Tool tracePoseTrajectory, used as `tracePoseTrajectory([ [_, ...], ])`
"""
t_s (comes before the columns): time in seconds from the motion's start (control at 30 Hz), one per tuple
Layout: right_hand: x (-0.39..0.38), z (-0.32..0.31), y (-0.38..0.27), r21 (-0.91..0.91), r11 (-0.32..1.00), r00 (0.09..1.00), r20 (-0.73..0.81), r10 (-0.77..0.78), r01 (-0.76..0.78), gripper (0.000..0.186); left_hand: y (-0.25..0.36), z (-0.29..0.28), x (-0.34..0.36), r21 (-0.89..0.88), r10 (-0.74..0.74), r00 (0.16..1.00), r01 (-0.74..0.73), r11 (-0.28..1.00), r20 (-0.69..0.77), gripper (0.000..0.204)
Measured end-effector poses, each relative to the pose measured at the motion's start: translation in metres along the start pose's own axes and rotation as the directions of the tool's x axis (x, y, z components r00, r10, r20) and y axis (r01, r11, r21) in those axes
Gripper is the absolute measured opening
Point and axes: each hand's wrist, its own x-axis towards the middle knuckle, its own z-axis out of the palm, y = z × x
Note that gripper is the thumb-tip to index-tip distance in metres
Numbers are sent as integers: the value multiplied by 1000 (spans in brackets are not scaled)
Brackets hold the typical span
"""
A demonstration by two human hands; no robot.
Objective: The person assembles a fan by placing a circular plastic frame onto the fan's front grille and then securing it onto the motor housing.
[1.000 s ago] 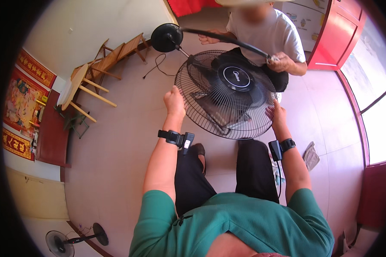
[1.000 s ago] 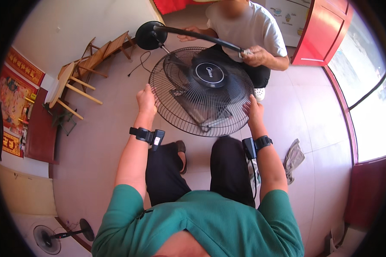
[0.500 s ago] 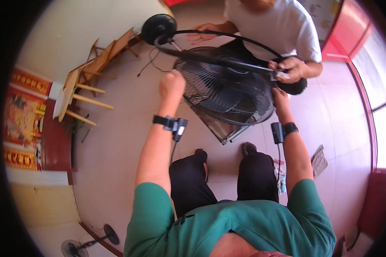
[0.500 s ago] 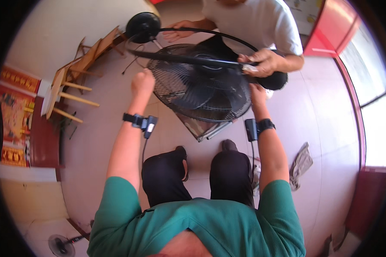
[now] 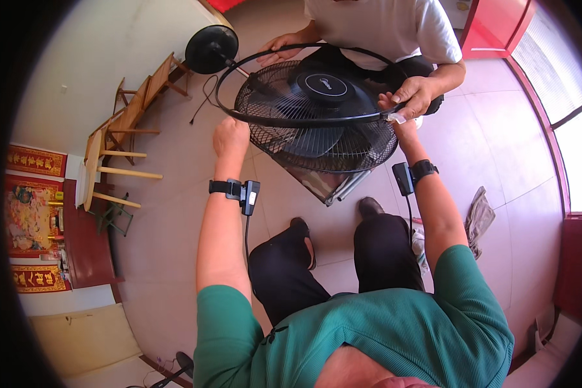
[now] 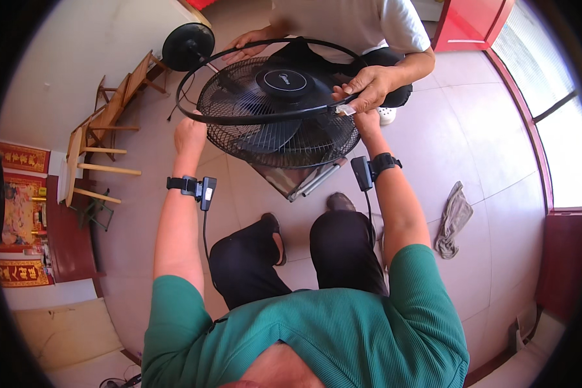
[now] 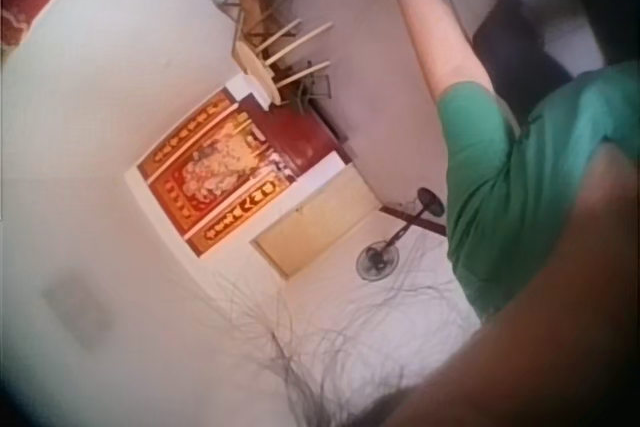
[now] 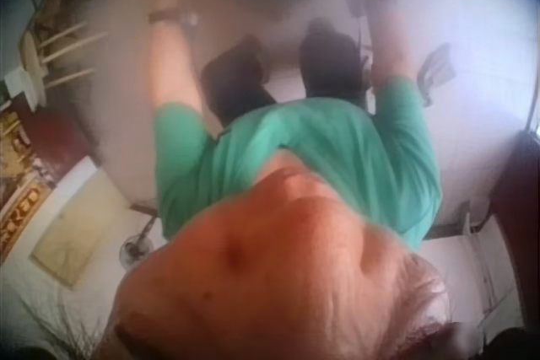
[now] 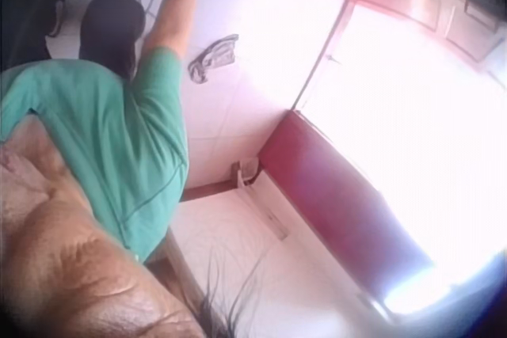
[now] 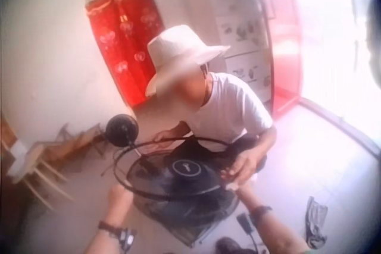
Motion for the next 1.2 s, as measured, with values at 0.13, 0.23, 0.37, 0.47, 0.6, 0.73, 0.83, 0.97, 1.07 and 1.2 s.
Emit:
tracePoseTrajectory([
  [0.13, -5, 5, -14, -297, 954, 987, -162, 4, -53, 27, 7, -1, -7, -72, -51, 999, 52, 996, 15, 55],
  [0.23, -5, 7, -17, -310, 950, 969, -242, -39, -39, 26, 14, 2, -13, -3, -53, 999, 53, 999, 13, 48],
  [0.37, -17, 15, -6, -513, 849, 965, -264, -13, -128, 37, -8, 12, -20, 23, -58, 998, 59, 998, -27, 41],
  [0.47, -18, -8, 18, -539, 793, 938, -327, 113, -284, 40, 6, 14, -21, 42, -216, 974, 219, 975, -66, 39],
  [0.6, -19, -28, 31, -515, 801, 932, -332, 142, -306, 36, 26, -4, -22, 195, 352, 883, -303, 933, -310, 38],
  [0.73, -24, -30, 31, -557, 815, 941, -334, -48, -156, 39, 24, 16, 2, -28, -158, 987, 159, 987, 23, 52],
  [0.83, -28, -12, 26, -495, 851, 920, -390, -37, -175, 45, -6, 41, 19, -175, -148, 988, 153, 973, 37, 63],
  [0.97, -34, -2, 6, -16, 965, 859, -459, 227, -263, 44, 4, 35, 4, -498, -34, 992, 90, 863, 120, 62],
  [1.07, -28, -14, 9, 170, 899, 829, -348, 438, -404, 40, 7, 41, 1, -462, 21, 978, -118, 879, -209, 62],
  [1.2, -25, -9, 19, -17, 936, 861, -399, 315, -351, 50, -4, 33, -11, -476, -71, 980, -26, 879, -184, 58],
])
